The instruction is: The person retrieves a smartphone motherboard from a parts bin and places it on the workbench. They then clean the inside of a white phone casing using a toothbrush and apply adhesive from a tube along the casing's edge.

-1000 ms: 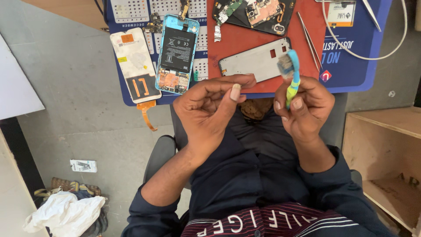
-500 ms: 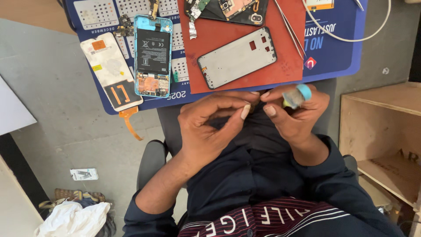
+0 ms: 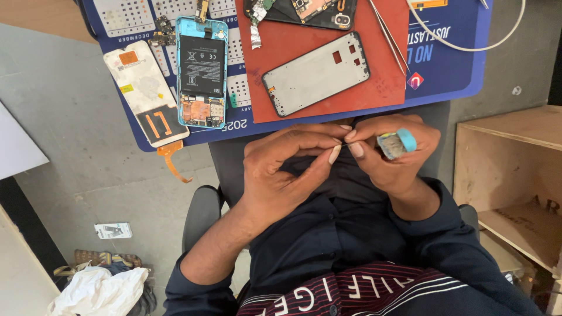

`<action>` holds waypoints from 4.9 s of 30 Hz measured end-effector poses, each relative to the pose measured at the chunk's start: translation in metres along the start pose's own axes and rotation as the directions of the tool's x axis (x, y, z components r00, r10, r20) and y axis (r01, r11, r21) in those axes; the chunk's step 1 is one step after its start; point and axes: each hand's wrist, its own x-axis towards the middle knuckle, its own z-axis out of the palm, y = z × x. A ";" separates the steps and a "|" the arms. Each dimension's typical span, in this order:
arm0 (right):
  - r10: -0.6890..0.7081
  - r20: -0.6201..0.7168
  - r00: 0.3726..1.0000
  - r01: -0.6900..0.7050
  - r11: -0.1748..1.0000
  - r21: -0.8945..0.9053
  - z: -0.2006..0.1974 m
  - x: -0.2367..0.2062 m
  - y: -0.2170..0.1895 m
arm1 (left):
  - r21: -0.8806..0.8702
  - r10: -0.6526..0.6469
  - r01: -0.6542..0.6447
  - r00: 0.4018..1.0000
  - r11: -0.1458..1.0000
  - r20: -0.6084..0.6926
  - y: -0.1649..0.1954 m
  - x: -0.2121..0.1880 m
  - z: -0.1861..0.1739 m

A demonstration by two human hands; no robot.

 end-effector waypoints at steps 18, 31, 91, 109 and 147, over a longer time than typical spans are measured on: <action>-0.010 0.014 1.000 0.010 1.000 -0.018 -0.004 -0.006 -0.001 | 0.087 0.071 -0.074 0.997 0.993 0.036 0.001 0.002 -0.001; -0.131 0.138 0.982 0.132 0.991 0.001 0.003 0.008 -0.010 | -0.118 -0.091 0.103 0.991 0.988 0.100 0.000 -0.001 -0.003; -0.136 0.138 0.981 0.139 0.990 -0.018 0.006 0.008 -0.004 | -0.110 -0.162 0.176 0.979 0.978 0.125 -0.004 0.001 -0.012; -0.149 0.091 0.985 0.149 0.989 0.011 0.003 0.007 -0.003 | -0.108 -0.178 0.193 0.975 0.975 0.130 0.004 0.002 -0.014; -0.169 0.076 0.983 0.170 0.985 -0.008 0.009 0.008 -0.006 | -0.207 -0.233 0.259 0.962 0.944 0.139 -0.005 -0.001 -0.013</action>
